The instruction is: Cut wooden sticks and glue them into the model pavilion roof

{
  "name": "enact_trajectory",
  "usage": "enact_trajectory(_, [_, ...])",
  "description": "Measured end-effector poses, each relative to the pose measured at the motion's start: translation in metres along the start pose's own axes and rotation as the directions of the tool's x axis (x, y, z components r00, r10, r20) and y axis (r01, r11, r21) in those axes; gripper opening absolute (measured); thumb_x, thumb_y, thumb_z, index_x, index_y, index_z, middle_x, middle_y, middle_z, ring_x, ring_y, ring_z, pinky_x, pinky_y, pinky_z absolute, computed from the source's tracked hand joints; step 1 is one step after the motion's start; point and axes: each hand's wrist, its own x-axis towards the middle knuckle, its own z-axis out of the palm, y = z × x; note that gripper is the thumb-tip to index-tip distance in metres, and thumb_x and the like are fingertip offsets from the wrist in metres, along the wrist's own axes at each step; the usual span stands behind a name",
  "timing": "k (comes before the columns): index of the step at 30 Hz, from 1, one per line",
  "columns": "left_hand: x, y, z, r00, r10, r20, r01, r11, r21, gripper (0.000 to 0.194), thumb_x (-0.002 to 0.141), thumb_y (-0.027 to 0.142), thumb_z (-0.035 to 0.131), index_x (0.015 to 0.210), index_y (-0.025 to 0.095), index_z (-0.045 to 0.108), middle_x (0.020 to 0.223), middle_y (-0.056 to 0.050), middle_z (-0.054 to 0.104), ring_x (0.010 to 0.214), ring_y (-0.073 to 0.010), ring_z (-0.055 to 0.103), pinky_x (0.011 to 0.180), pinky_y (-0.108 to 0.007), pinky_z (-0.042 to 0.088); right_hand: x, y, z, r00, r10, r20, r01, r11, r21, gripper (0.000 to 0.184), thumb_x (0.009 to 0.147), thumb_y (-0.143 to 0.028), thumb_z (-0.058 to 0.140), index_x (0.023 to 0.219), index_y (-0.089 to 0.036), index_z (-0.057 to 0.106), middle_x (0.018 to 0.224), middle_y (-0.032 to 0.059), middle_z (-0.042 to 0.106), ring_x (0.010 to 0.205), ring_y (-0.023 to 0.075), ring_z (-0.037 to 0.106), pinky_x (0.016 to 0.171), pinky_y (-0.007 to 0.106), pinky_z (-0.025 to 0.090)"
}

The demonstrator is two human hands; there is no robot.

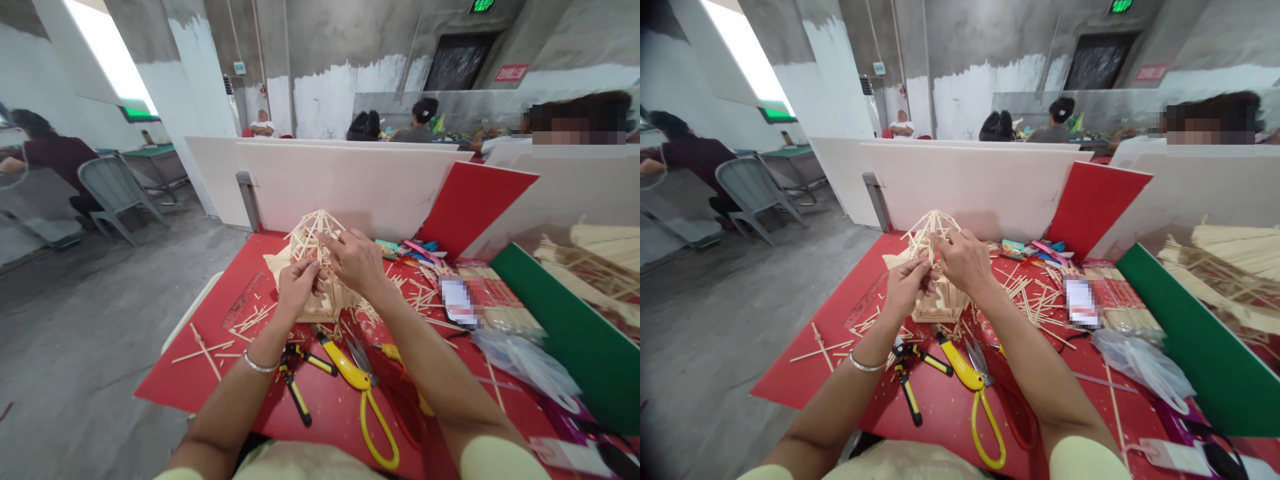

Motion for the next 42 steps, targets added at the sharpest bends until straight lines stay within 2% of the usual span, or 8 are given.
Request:
enact_trajectory(7, [0.0, 0.002, 0.001, 1.0, -0.023, -0.016, 0.023, 1.0, -0.002, 0.03, 0.078, 0.04, 0.068, 0.086, 0.011, 0.069, 0.064, -0.003, 0.069, 0.042, -0.0104, 0.058, 0.038, -0.021, 0.046, 0.0, 0.002, 0.003, 1.0, -0.003, -0.007, 0.003, 1.0, 0.006, 0.046, 0.095, -0.026, 0.046, 0.139, -0.032, 0.052, 0.1, 0.0056, 0.065, 0.09, 0.0198, 0.048, 0.066, 0.031, 0.027])
enact_trajectory(15, [0.0, 0.002, 0.001, 1.0, -0.014, -0.004, 0.014, 1.0, 0.015, 0.03, 0.078, 0.041, 0.067, 0.078, 0.012, 0.068, 0.064, -0.002, 0.068, 0.042, -0.0093, 0.058, 0.039, -0.02, 0.045, 0.0, 0.002, 0.004, 1.0, -0.005, -0.008, 0.006, 1.0, 0.018, 0.044, 0.096, -0.025, 0.044, 0.138, -0.032, 0.053, 0.099, 0.0053, 0.065, 0.09, 0.0199, 0.048, 0.066, 0.031, 0.027])
enact_trajectory(21, [0.001, 0.0, 0.001, 0.999, -0.049, -0.014, 0.049, 0.999, 0.007, 0.031, 0.078, 0.04, 0.067, 0.088, 0.011, 0.069, 0.064, -0.001, 0.068, 0.041, -0.0097, 0.058, 0.037, -0.02, 0.044, -0.001, 0.004, 0.007, 1.0, -0.008, -0.013, 0.008, 1.0, 0.018, 0.047, 0.094, -0.024, 0.045, 0.139, -0.033, 0.052, 0.096, 0.0052, 0.064, 0.089, 0.0202, 0.047, 0.067, 0.031, 0.027])
enact_trajectory(30, [0.004, -0.002, -0.001, 0.999, -0.03, 0.022, 0.029, 1.0, 0.012, 0.033, 0.082, 0.042, 0.061, 0.07, 0.012, 0.067, 0.06, -0.004, 0.067, 0.039, -0.0091, 0.057, 0.037, -0.019, 0.044, 0.0, 0.004, 0.008, 1.0, 0.001, -0.002, -0.001, 1.0, 0.007, 0.049, 0.091, -0.021, 0.047, 0.138, -0.034, 0.053, 0.085, 0.0042, 0.06, 0.086, 0.0206, 0.047, 0.065, 0.03, 0.026])
enact_trajectory(37, [-0.002, 0.013, 0.001, 0.998, -0.065, 0.023, 0.066, 0.998, -0.009, 0.036, 0.085, 0.04, 0.058, 0.064, 0.012, 0.064, 0.049, -0.001, 0.06, 0.037, -0.0083, 0.054, 0.037, -0.017, 0.043, 0.0, 0.002, 0.008, 0.999, -0.028, -0.042, 0.027, 0.999, -0.022, 0.046, 0.092, -0.021, 0.046, 0.136, -0.032, 0.055, 0.084, 0.004, 0.061, 0.083, 0.0202, 0.047, 0.067, 0.031, 0.028])
enact_trajectory(42, [-0.001, 0.006, -0.001, 0.999, -0.027, 0.03, 0.027, 1.0, 0.009, 0.033, 0.086, 0.036, 0.055, 0.065, 0.013, 0.063, 0.055, -0.002, 0.063, 0.037, -0.008, 0.055, 0.035, -0.017, 0.043, -0.001, 0.002, 0.01, 0.997, -0.056, -0.058, 0.053, 0.998, -0.038, 0.048, 0.091, -0.017, 0.045, 0.136, -0.03, 0.057, 0.079, 0.0032, 0.059, 0.08, 0.0197, 0.047, 0.068, 0.031, 0.03])
